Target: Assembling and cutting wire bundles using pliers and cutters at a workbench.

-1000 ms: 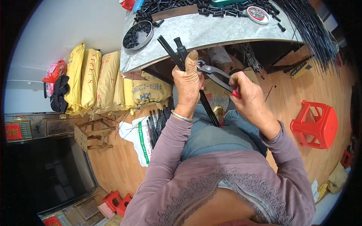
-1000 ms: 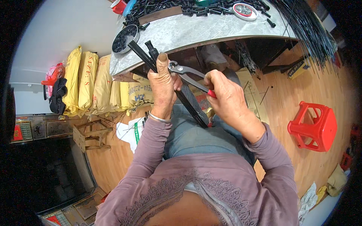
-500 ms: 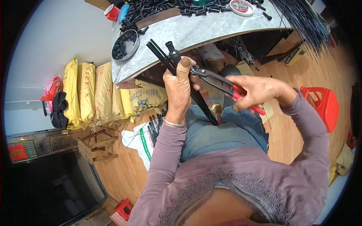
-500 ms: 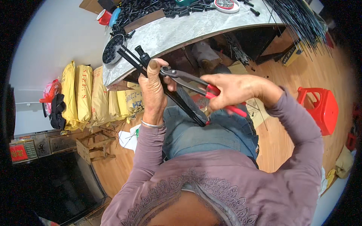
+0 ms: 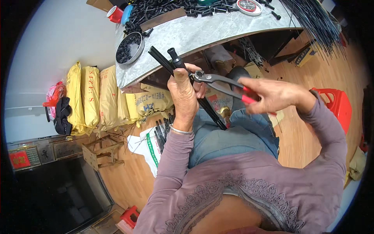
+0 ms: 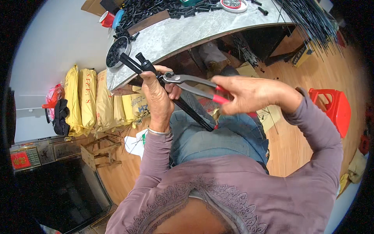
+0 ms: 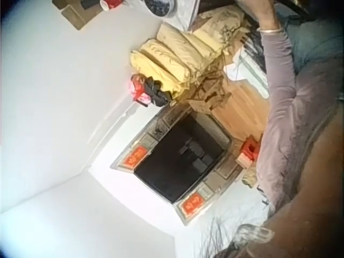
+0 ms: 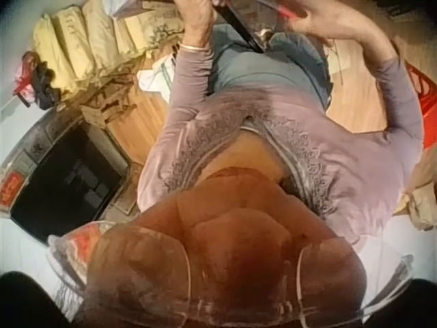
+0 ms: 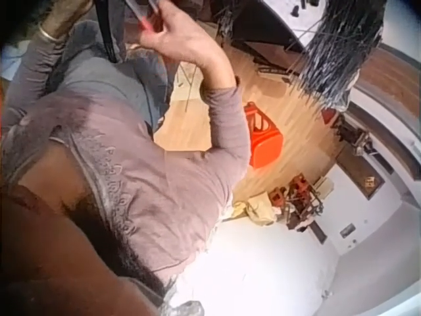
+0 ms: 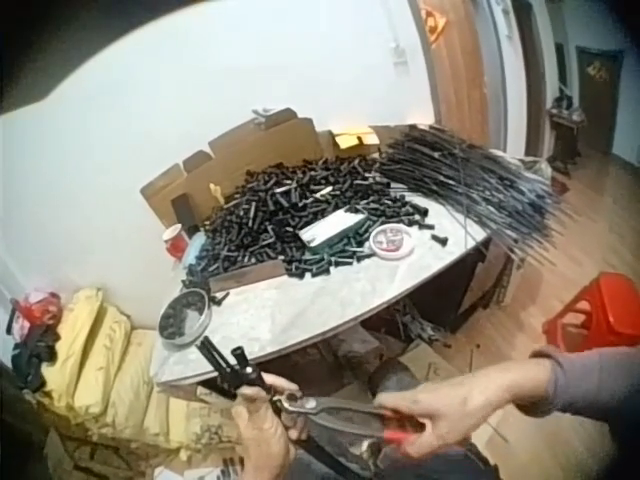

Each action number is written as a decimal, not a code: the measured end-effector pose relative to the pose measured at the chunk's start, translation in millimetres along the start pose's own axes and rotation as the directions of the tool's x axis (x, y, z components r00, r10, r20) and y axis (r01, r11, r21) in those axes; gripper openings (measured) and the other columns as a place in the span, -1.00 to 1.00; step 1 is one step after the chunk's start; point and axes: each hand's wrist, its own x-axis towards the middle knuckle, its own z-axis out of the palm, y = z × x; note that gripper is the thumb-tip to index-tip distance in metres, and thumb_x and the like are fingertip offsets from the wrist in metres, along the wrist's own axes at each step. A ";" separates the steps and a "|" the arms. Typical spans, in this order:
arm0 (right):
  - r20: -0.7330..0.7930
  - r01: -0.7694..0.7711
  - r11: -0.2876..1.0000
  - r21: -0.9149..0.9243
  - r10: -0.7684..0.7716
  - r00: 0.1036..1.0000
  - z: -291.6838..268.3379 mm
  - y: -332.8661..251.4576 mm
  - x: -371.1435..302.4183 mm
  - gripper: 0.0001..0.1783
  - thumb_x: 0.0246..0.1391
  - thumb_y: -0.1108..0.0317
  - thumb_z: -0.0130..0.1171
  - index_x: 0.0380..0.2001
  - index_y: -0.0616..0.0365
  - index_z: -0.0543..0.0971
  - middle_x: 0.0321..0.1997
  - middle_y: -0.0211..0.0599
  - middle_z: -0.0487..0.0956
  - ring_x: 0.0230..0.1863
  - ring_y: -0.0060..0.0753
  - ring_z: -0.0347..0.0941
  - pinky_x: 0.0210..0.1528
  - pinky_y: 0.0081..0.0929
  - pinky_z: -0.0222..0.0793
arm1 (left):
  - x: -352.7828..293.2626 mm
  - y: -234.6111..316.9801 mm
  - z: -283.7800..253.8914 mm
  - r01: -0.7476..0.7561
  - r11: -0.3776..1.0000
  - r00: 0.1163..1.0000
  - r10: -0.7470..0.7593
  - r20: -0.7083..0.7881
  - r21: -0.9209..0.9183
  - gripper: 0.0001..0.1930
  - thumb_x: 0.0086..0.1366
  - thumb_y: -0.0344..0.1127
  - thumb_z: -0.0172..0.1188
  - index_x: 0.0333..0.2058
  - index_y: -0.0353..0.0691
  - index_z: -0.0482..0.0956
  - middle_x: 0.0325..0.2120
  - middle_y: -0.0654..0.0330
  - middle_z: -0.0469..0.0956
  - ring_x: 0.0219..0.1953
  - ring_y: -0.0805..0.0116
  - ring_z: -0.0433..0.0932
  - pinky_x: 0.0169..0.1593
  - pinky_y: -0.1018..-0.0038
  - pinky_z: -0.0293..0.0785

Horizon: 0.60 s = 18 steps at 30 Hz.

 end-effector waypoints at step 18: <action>-0.493 0.321 0.772 -0.549 -0.609 0.622 9.4 33.4 -1.7 -0.77 0.06 0.54 0.03 -0.17 0.25 0.41 -0.51 -0.22 0.52 -0.65 -0.38 0.45 -0.57 -0.47 0.36 | -3.4 0.7 8.5 -0.017 0.999 0.999 0.018 0.026 -0.040 -0.67 0.17 -0.12 0.31 -0.36 -0.31 0.50 -0.73 0.33 0.35 -0.80 0.61 0.26 -0.71 0.65 0.17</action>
